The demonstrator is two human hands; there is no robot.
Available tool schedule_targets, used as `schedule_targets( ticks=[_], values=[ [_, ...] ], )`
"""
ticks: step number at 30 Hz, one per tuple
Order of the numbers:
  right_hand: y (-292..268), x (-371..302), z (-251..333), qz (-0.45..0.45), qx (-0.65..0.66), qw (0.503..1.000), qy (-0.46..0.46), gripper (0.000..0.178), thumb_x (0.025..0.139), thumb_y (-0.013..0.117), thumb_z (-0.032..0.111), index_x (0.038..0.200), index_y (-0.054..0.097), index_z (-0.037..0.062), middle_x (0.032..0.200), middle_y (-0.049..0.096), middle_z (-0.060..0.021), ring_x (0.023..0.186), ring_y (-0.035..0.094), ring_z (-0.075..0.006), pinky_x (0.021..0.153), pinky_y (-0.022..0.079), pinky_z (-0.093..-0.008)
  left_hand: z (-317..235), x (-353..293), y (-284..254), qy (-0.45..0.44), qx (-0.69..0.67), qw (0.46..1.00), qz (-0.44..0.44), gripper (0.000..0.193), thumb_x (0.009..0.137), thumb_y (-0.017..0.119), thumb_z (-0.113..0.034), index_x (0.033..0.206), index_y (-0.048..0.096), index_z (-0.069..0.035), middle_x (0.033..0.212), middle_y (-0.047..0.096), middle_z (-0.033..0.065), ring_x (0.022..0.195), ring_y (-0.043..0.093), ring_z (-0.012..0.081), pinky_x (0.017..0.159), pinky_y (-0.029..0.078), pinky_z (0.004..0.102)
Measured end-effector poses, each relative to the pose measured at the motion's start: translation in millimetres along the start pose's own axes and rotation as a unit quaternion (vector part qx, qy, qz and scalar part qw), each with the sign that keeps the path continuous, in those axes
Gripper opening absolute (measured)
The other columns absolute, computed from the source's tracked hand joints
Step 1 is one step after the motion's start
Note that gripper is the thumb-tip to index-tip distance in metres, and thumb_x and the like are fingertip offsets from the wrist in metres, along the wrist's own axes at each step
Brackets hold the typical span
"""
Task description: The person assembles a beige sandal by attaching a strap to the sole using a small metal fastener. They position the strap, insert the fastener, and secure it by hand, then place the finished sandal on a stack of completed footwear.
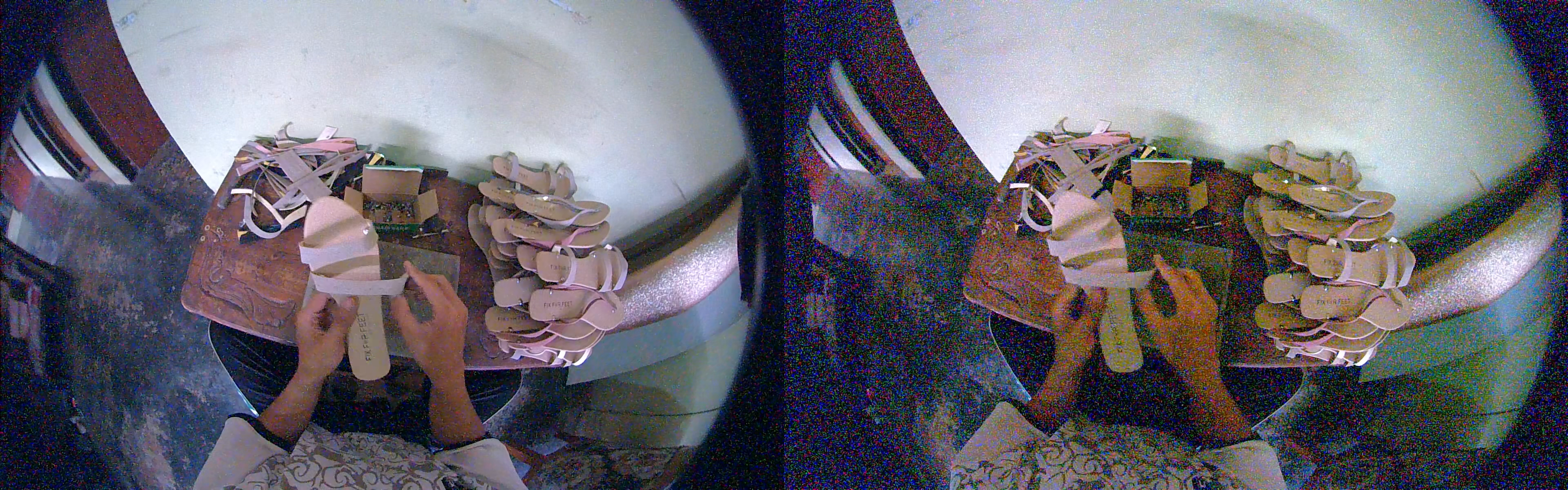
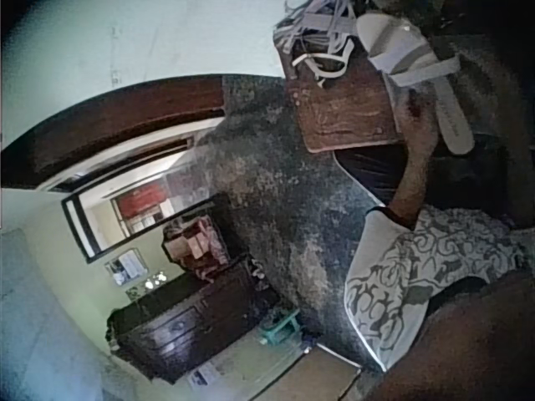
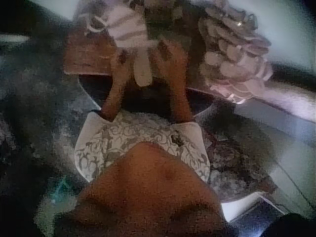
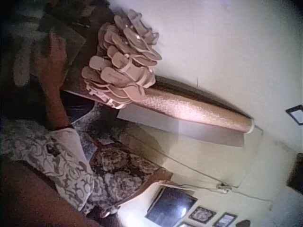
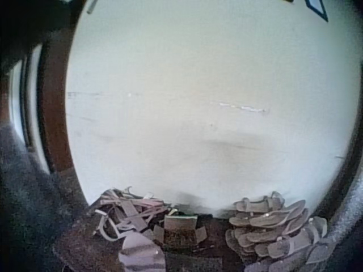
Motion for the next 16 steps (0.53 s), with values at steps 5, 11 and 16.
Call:
schedule_targets(
  ticks=[5,11,16],
  values=[
    [11.2,2.8,-4.2,0.027,0.125,0.991,0.032,0.036,0.074,0.062,-0.003,0.109,0.06,0.0017,0.099,0.064,-0.0117,0.089,0.062,-0.0189,0.081,0.048,-0.0294,0.9,-4.7,12.0,0.025,-0.088,0.996,0.014,0.024,0.088,0.059,-0.015,0.106,0.056,0.0,0.091,0.062,0.002,0.081,0.056,0.0075,0.068,0.046,0.0244],
    [24.0,0.9,-18.8,0.077,0.276,0.954,0.091,0.029,0.079,0.059,-0.003,0.108,0.06,0.0,0.103,0.063,-0.0089,0.095,0.06,-0.015,0.084,0.047,-0.0287,2.5,-8.3,18.7,0.017,-0.133,0.99,0.033,0.025,0.087,0.06,-0.015,0.108,0.056,-0.001,0.094,0.062,0.0028,0.084,0.057,0.0086,0.072,0.047,0.0258],
    [26.7,-1.0,-26.4,0.084,0.277,0.954,0.083,0.028,0.08,0.062,0.002,0.108,0.06,0.0031,0.101,0.064,-0.0108,0.094,0.061,-0.0176,0.083,0.047,-0.0295,13.1,-7.7,21.0,0.001,-0.117,0.99,0.075,0.026,0.088,0.06,-0.016,0.109,0.055,-0.002,0.098,0.062,0.0048,0.088,0.057,0.0102,0.075,0.048,0.027]
  ],
)
Point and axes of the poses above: each hand's wrist, its own x-axis towards the middle knuckle, its own y-axis out of the palm, z = x × y, the point moved 8 cm from there along x, towards the middle knuckle
